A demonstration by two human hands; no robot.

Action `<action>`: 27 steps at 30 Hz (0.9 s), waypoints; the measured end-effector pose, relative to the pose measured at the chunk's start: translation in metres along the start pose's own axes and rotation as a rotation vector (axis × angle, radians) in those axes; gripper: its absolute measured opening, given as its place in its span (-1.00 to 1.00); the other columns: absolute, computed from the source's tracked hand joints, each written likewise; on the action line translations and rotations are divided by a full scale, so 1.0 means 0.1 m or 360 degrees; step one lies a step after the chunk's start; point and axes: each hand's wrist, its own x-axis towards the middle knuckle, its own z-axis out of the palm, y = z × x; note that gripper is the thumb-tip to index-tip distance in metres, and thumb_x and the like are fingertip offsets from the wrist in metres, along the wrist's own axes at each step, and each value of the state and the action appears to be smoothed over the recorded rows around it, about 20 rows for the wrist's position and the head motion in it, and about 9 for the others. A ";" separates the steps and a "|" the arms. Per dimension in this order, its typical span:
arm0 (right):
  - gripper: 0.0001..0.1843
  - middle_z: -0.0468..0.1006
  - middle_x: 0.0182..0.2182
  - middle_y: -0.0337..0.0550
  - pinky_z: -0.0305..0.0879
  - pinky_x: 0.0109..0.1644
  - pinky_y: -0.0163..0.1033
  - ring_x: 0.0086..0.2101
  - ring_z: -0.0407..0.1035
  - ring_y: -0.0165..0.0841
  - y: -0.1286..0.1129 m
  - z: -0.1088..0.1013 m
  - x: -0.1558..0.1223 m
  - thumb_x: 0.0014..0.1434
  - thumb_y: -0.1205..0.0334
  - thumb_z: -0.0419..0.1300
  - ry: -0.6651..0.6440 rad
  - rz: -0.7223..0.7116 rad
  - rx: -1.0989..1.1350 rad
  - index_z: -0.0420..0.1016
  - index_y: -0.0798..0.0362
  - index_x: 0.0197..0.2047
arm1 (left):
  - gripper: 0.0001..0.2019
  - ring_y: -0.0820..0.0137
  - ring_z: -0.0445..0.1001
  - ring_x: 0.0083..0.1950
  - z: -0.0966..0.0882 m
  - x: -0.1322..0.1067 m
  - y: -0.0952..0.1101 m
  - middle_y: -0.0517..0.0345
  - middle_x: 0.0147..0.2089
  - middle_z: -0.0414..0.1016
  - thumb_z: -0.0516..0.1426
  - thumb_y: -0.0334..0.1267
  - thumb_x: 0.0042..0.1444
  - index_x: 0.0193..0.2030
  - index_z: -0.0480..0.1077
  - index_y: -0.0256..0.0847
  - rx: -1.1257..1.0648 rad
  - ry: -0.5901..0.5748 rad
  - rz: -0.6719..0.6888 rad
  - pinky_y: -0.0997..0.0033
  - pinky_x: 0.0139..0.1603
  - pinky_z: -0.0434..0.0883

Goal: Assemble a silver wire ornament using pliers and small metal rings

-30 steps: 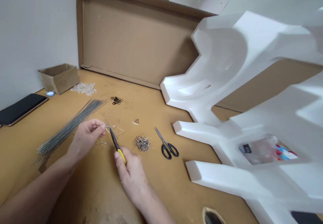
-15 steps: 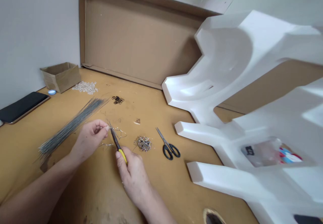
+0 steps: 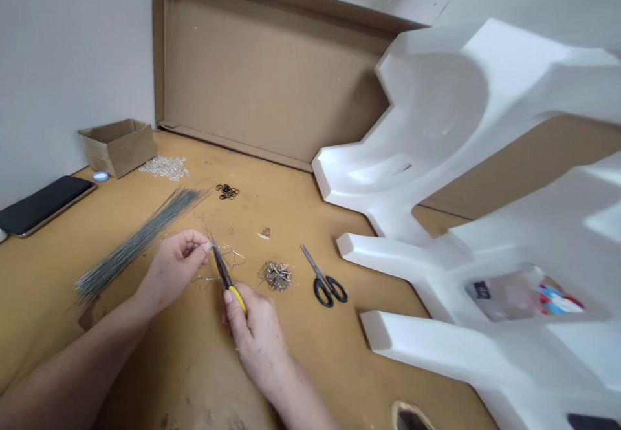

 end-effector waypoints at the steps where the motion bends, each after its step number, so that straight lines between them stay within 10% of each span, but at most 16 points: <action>1: -0.59 0.28 -0.70 -0.30 0.12 -0.51 -0.35 -0.62 0.21 -0.46 0.00 0.00 0.00 0.21 0.02 -0.18 -0.0002 0.0002 0.0003 0.19 0.05 -0.56 | -0.89 0.56 0.18 -0.65 0.00 0.00 0.00 0.32 -0.67 0.25 0.03 -0.29 -0.11 -0.59 0.23 -0.22 -0.0001 -0.0005 -0.0003 0.56 -0.61 0.13; 27: -0.54 0.29 -0.69 -0.29 0.10 -0.51 -0.37 -0.61 0.20 -0.47 0.00 0.01 -0.01 0.21 -0.02 -0.17 -0.0062 0.0083 0.0228 0.26 0.08 -0.55 | -0.89 0.55 0.21 -0.62 0.00 0.01 -0.02 0.28 -0.64 0.29 0.03 -0.29 -0.11 -0.59 0.23 -0.23 -0.0082 -0.0043 -0.0041 0.55 -0.58 0.19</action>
